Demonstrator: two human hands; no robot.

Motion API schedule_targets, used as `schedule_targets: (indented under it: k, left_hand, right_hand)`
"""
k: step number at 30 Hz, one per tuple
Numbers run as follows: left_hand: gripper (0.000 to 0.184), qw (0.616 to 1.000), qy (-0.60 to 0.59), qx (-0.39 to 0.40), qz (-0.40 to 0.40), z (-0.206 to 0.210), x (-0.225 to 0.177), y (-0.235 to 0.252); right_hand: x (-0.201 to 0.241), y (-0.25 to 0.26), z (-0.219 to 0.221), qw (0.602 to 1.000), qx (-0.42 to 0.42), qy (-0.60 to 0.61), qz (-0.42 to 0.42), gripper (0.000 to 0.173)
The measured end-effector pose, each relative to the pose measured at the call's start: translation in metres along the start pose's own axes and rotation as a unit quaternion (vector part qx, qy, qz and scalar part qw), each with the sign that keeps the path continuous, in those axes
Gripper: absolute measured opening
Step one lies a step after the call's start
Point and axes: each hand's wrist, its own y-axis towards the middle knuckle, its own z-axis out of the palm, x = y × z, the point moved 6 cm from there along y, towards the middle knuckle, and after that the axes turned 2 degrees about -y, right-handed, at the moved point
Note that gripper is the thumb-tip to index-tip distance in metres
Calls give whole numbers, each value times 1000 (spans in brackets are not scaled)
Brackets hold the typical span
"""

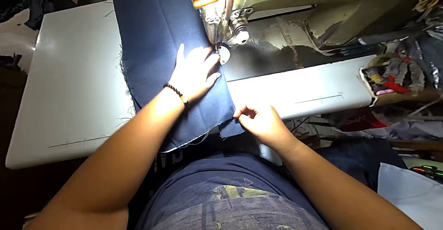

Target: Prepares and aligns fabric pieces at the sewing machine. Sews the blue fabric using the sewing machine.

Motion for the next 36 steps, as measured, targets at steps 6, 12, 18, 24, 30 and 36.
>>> schedule_targets:
  k: [6, 12, 18, 24, 30, 36]
  left_hand:
    - [49, 974, -194, -111, 32, 21, -55, -89]
    - [44, 951, -53, -240, 187, 10, -63, -101]
    - [18, 914, -149, -323, 194, -8, -63, -89]
    - [12, 878, -377, -293, -27, -30, -35, -94]
    - [12, 903, -323, -282, 39, -35, -41, -93]
    - [24, 955, -214, -152, 138, 6, -68, -100]
  right_hand:
    - [3, 0, 2, 988, 30, 139, 66, 15]
    - [17, -3, 19, 952, -29, 293, 77, 20]
    - [29, 2, 16, 964, -60, 259, 29, 14]
    - [60, 44, -5, 977, -1, -17, -214, 48]
    - [72, 51, 7, 939, 5, -75, -335, 26]
    - [22, -6, 16, 942, -44, -186, -277, 16]
